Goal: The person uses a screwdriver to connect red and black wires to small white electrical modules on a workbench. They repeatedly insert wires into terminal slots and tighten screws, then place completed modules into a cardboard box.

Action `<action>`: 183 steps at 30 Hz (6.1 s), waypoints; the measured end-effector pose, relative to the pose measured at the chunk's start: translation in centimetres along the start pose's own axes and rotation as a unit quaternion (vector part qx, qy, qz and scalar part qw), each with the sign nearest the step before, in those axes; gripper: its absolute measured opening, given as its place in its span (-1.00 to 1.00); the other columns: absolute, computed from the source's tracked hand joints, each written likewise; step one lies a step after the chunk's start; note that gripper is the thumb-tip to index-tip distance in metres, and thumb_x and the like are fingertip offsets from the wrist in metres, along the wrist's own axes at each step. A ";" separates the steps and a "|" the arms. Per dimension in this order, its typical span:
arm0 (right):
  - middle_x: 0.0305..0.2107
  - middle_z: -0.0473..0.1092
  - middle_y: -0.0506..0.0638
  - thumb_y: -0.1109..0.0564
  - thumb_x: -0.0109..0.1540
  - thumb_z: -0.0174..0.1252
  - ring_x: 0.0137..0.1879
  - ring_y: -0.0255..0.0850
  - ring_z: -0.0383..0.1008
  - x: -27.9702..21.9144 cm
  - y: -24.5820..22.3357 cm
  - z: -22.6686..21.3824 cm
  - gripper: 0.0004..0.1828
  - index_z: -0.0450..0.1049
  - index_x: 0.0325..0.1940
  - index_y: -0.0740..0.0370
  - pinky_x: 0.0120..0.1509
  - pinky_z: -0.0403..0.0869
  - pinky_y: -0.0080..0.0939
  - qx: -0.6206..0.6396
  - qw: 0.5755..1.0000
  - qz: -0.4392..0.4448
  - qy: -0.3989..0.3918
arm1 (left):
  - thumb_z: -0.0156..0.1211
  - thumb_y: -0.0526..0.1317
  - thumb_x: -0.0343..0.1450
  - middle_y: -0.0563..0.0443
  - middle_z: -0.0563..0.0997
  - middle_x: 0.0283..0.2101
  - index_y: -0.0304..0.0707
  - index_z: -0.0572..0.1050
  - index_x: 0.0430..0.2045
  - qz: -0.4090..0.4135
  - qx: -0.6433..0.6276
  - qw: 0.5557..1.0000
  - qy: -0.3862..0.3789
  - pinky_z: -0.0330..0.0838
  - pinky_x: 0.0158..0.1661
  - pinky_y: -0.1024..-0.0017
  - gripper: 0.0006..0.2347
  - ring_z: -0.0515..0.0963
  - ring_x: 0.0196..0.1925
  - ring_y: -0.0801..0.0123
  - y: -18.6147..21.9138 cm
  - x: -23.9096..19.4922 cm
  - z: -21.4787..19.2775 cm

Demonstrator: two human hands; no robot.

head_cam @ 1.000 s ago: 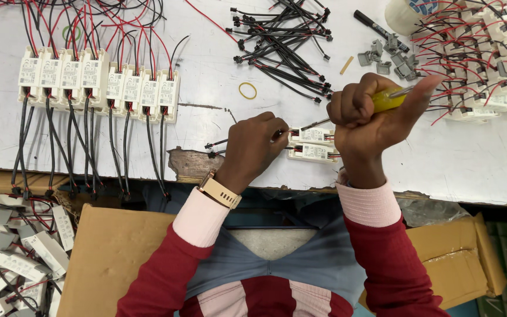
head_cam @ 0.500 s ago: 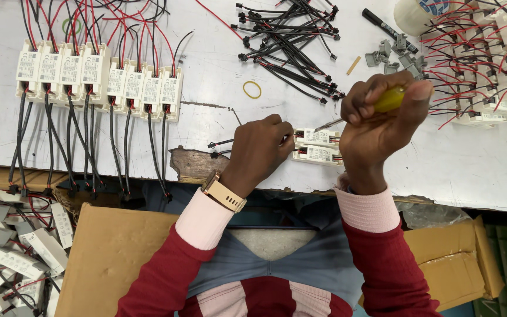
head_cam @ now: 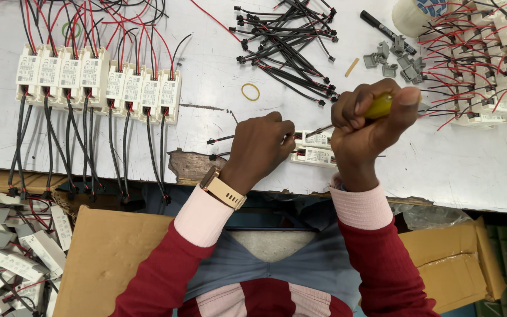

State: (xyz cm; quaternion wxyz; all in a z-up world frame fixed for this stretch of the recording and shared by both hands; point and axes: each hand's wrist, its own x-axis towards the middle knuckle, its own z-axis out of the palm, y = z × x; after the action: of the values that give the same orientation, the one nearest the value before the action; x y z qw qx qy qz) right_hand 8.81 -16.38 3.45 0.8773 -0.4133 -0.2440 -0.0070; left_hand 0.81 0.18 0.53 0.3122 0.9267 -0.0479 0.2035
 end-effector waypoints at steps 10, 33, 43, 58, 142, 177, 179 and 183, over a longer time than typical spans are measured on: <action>-0.71 -0.05 -0.15 -0.44 0.41 0.06 -0.64 -0.43 -0.13 0.5 1.0 -0.1 -0.30 0.15 -0.44 0.16 -0.56 -0.09 -0.40 -0.006 1.000 0.010 -0.001 | 0.33 -0.27 0.24 -0.08 0.53 -0.50 -0.22 0.60 -0.58 0.026 0.015 0.999 -0.026 0.38 -0.48 0.18 -0.95 0.56 -0.52 0.10 -0.3 0.8 0.2; -0.74 -0.06 -0.15 -0.46 0.43 0.01 -0.66 -0.42 -0.18 0.9 0.9 -0.1 -0.27 0.13 -0.47 0.18 -0.59 -0.12 -0.39 -0.034 0.999 0.020 -0.008 | 0.31 -0.27 0.28 -0.08 0.53 -0.48 -0.22 0.55 -0.58 0.011 -0.002 0.999 -0.050 0.39 -0.48 0.17 -0.93 0.58 -0.49 0.07 -0.4 1.0 -0.1; -0.66 0.02 -0.12 -0.37 0.43 0.05 -0.65 -0.41 -0.15 0.4 1.7 -0.2 -0.42 0.23 -0.32 0.16 -0.58 -0.11 -0.39 -0.013 0.998 0.009 0.061 | 0.30 -0.29 0.27 -0.07 0.52 -0.49 -0.22 0.55 -0.59 -0.005 -0.004 0.998 -0.062 0.38 -0.47 0.16 -0.95 0.57 -0.49 0.07 -0.1 1.5 0.3; -0.63 0.04 -0.11 -0.36 0.39 0.12 -0.62 -0.38 -0.09 1.4 1.7 0.5 -0.41 0.19 -0.37 0.13 -0.56 -0.08 -0.34 0.001 0.995 0.017 0.101 | 0.30 -0.28 0.28 0.00 0.59 -0.42 -0.19 0.65 -0.48 -0.017 -0.040 0.996 -0.074 0.43 -0.38 0.21 -0.95 0.60 -0.42 0.11 0.0 1.4 -0.1; -0.62 0.14 -0.15 0.10 0.42 0.15 -0.57 -0.43 0.05 -10.7 -3.6 -9.2 -0.64 0.28 -0.42 0.25 -0.49 0.06 -0.38 -0.216 0.958 0.179 0.066 | 0.21 -0.30 0.41 -0.01 0.52 -0.22 -0.21 0.49 -0.45 0.098 0.118 0.988 -0.019 0.45 -0.06 0.18 -0.95 0.58 -0.09 0.13 -1.5 -0.3 4.4; -0.45 0.46 0.05 0.24 0.33 0.16 -0.59 -0.45 0.14 -9.6 -8.4 0.5 -0.80 0.54 -0.07 0.48 -0.51 0.09 -0.46 -0.075 0.970 0.189 0.133 | 0.26 -0.33 0.44 -0.02 0.60 -0.27 -0.32 0.58 -0.18 -0.035 -0.231 0.971 0.049 0.38 -0.53 0.44 -0.87 0.52 -0.57 0.38 12.2 -4.1 -4.4; -0.47 0.46 0.05 0.22 0.33 0.16 -0.61 -0.46 0.13 -9.5 -9.0 0.5 -0.80 0.55 -0.09 0.47 -0.53 0.10 -0.47 -0.054 0.971 0.184 0.143 | 0.28 -0.33 0.42 -0.01 0.61 -0.29 -0.31 0.60 -0.20 -0.044 -0.228 0.972 0.043 0.35 -0.56 0.45 -0.88 0.48 -0.62 0.41 12.4 -4.1 -4.7; -0.51 0.45 0.04 0.27 0.30 0.20 -0.60 -0.45 0.14 -9.6 -9.2 0.6 -0.85 0.56 -0.15 0.47 -0.52 0.10 -0.48 -0.103 0.968 0.177 0.145 | 0.28 -0.32 0.43 0.02 0.61 -0.28 -0.30 0.60 -0.20 -0.049 -0.236 0.970 0.037 0.35 -0.55 0.49 -0.88 0.47 -0.61 0.48 12.8 -4.1 -5.0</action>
State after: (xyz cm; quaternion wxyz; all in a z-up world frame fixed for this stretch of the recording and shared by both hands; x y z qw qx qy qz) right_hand -1.84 -23.77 6.22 0.8436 -0.5321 -0.0351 0.0631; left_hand -7.41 -7.27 9.66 0.5329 0.8201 -0.0371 0.2053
